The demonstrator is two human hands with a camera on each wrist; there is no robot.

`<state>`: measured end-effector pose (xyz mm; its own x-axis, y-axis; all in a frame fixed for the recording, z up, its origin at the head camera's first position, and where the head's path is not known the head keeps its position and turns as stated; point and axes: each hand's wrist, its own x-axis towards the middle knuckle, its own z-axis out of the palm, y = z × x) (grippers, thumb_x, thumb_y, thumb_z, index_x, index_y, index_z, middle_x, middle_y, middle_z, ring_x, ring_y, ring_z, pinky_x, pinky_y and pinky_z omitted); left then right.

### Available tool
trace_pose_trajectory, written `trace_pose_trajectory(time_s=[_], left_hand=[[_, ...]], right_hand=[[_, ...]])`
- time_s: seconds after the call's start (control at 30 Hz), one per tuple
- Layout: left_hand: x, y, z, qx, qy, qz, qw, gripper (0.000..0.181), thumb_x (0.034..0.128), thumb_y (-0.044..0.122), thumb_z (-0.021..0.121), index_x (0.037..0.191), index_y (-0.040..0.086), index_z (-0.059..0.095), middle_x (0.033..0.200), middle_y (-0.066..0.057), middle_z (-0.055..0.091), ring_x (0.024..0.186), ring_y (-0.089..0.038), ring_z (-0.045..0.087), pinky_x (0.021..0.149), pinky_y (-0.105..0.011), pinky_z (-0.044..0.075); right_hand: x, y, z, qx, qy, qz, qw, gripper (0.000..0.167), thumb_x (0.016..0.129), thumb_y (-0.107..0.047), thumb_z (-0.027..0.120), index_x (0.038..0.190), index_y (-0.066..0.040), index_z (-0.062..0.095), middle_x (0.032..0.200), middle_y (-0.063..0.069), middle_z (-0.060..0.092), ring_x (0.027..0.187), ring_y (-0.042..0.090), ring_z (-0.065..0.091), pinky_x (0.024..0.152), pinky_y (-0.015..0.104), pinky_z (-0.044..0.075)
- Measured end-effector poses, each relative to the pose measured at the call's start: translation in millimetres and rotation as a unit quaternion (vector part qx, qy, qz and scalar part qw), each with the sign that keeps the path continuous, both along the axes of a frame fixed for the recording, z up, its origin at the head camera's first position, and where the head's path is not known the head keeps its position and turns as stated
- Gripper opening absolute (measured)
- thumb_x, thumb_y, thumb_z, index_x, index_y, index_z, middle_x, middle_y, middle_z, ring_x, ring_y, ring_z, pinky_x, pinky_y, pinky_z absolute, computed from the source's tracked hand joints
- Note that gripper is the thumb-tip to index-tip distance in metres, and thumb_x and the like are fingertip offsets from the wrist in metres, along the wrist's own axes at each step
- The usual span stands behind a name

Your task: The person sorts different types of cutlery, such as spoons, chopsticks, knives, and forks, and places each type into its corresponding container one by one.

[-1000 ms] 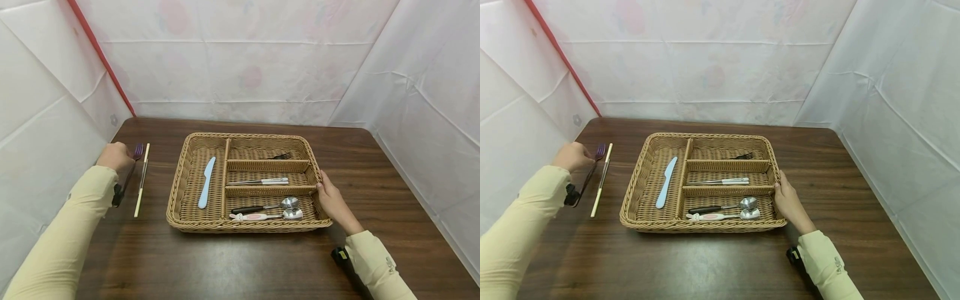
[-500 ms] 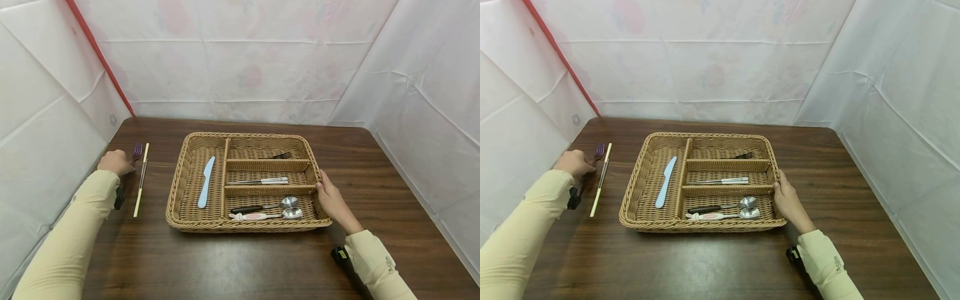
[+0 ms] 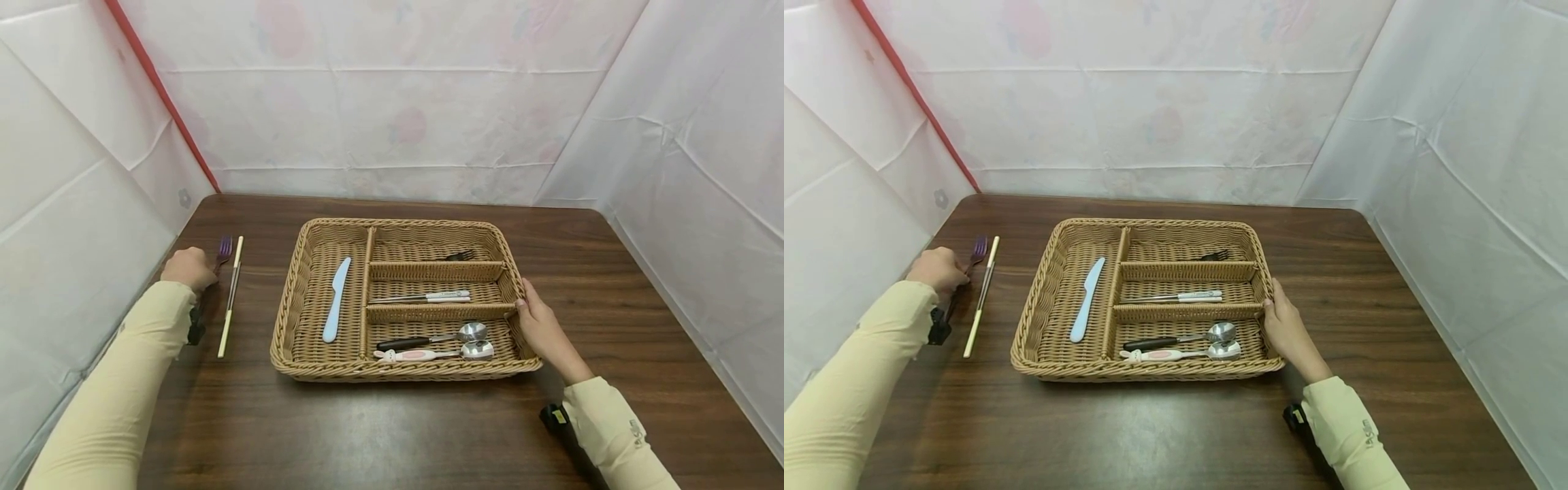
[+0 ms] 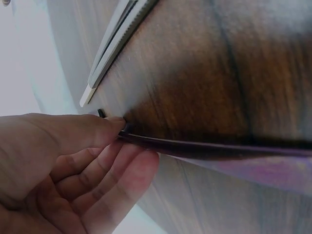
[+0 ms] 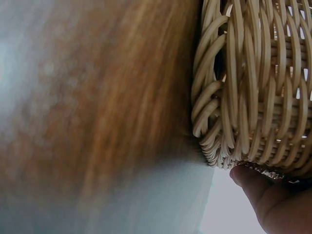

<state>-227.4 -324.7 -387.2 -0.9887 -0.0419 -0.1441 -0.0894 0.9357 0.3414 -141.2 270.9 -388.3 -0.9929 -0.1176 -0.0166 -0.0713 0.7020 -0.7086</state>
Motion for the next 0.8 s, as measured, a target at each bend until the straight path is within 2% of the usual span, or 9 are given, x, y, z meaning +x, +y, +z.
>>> trace_pose_trajectory(time_s=[0.13,0.27,0.43,0.5,0.57,0.63,0.7,0.8], left_hand=[[-0.6,-4.1,-1.6,0.013,0.002,-0.007,0.9999,0.025,0.0702,0.007,0.059,0.052,0.012,0.043,0.055,-0.007,0.049,0.054,-0.03,0.049,0.046,-0.04,0.041],[-3.4,-6.1,-1.3,0.013,0.021,-0.021,0.9995,0.033,0.0713,0.006,0.059,0.047,0.016,0.039,0.047,0.002,0.041,0.048,-0.023,0.043,0.044,-0.035,0.036],[-6.7,1.2,11.8,0.01,0.06,-0.058,0.9964,0.037,0.0705,0.002,0.058,0.043,0.017,0.037,0.04,0.008,0.034,0.043,-0.016,0.034,0.043,-0.03,0.029],[-8.0,6.5,19.9,0.012,0.065,-0.068,0.9955,0.033,0.0718,0.001,0.06,0.045,0.011,0.044,0.043,0.004,0.041,0.043,-0.016,0.038,0.042,-0.032,0.033],[-9.3,13.8,28.4,0.013,0.067,-0.073,0.995,0.024,0.0737,0.0,0.062,0.051,0.001,0.054,0.049,-0.007,0.052,0.046,-0.021,0.047,0.045,-0.038,0.041],[-10.8,21.8,37.1,0.007,0.069,-0.077,0.9946,0.015,0.0767,0.001,0.065,0.066,-0.009,0.063,0.064,-0.02,0.062,0.057,-0.032,0.057,0.057,-0.047,0.049],[-12.8,30.7,45.9,0.003,0.074,-0.083,0.9938,0.015,0.0785,0.001,0.065,0.081,-0.014,0.067,0.082,-0.029,0.065,0.071,-0.043,0.062,0.067,-0.056,0.049],[-16.6,45.8,58.5,-0.004,0.084,-0.088,0.9926,0.017,0.0803,0.003,0.063,0.085,-0.013,0.067,0.088,-0.031,0.065,0.079,-0.049,0.062,0.07,-0.059,0.048]], right_hand=[[0.2,-0.8,0.8,-0.001,0.002,0.002,1.0,0.053,0.104,-0.011,0.027,0.148,0.008,0.004,0.148,0.036,0.015,0.135,0.049,0.018,0.108,0.057,0.018],[-0.7,-1.3,1.9,-0.001,0.004,0.003,1.0,0.053,0.104,-0.009,0.028,0.148,0.008,0.004,0.148,0.036,0.016,0.135,0.049,0.019,0.108,0.057,0.019],[-0.8,-1.8,3.0,-0.001,0.004,0.003,1.0,0.053,0.104,-0.009,0.028,0.148,0.008,0.005,0.147,0.036,0.017,0.135,0.049,0.02,0.107,0.058,0.02],[-0.6,-1.8,2.9,-0.002,0.003,0.004,1.0,0.053,0.104,-0.01,0.027,0.149,0.007,0.005,0.147,0.036,0.017,0.135,0.049,0.02,0.107,0.058,0.02],[-0.5,-1.3,2.2,0.0,0.002,0.003,1.0,0.053,0.104,-0.011,0.027,0.149,0.007,0.005,0.147,0.036,0.017,0.135,0.049,0.02,0.107,0.058,0.02],[-0.6,-0.3,1.1,0.004,0.004,0.002,1.0,0.053,0.104,-0.011,0.028,0.148,0.008,0.005,0.147,0.036,0.017,0.135,0.049,0.02,0.107,0.058,0.02],[-0.6,0.4,0.3,0.007,0.005,0.001,1.0,0.053,0.104,-0.011,0.028,0.148,0.008,0.005,0.147,0.036,0.017,0.135,0.049,0.02,0.107,0.058,0.02],[-0.5,1.3,-0.7,0.011,0.007,0.0,0.9999,0.053,0.104,-0.011,0.028,0.148,0.009,0.006,0.147,0.037,0.017,0.134,0.049,0.02,0.107,0.058,0.02]])
